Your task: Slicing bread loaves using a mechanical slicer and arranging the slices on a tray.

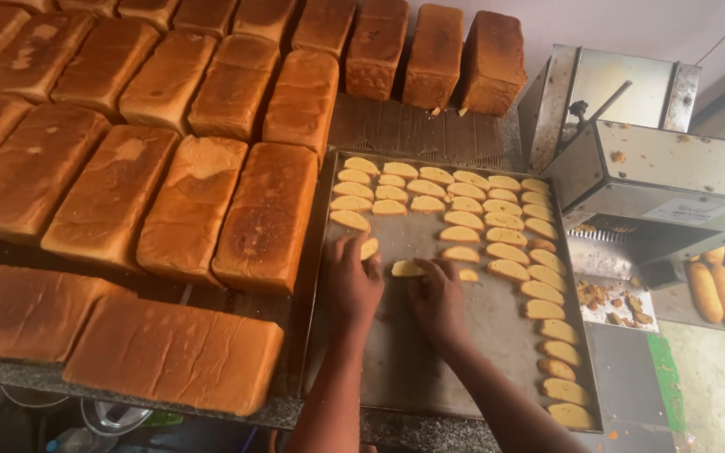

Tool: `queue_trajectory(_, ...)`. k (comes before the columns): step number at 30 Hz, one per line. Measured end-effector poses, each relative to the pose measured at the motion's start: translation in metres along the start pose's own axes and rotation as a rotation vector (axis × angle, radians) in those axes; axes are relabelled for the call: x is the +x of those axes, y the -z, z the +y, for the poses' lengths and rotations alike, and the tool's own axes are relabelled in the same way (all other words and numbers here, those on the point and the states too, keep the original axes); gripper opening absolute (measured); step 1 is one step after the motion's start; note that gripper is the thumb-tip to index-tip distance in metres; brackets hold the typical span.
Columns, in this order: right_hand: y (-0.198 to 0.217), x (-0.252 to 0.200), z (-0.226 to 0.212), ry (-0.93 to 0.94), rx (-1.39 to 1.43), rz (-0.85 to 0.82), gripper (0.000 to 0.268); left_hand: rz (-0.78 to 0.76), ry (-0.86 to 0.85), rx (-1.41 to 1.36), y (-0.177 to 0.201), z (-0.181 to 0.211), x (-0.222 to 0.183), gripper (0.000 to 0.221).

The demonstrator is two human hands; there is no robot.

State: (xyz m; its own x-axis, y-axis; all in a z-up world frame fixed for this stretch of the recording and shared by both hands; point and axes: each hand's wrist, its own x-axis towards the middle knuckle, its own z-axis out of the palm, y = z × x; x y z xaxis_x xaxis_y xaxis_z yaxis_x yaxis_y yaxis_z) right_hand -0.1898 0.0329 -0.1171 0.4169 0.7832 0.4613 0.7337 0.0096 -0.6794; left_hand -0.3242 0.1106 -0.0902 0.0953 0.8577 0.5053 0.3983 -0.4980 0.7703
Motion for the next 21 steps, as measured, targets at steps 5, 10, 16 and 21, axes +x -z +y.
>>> queue_trajectory(5,0.001,0.005,-0.019,-0.127,0.024,-0.029,0.032,0.0,0.009,0.047,0.003,-0.001,0.001,0.036)
queue_trajectory(10,-0.007,0.021,-0.023,-0.145,0.064,-0.08,0.031,-0.001,0.08,0.022,0.002,0.003,0.003,0.03)
queue_trajectory(16,-0.02,0.047,-0.02,0.032,-0.039,-0.055,0.027,0.041,0.127,0.084,-0.008,-0.008,0.0,0.03)
queue_trajectory(21,-0.033,0.079,-0.014,-0.088,-0.037,-0.12,0.023,0.132,0.082,0.072,-0.014,-0.008,0.005,0.028)
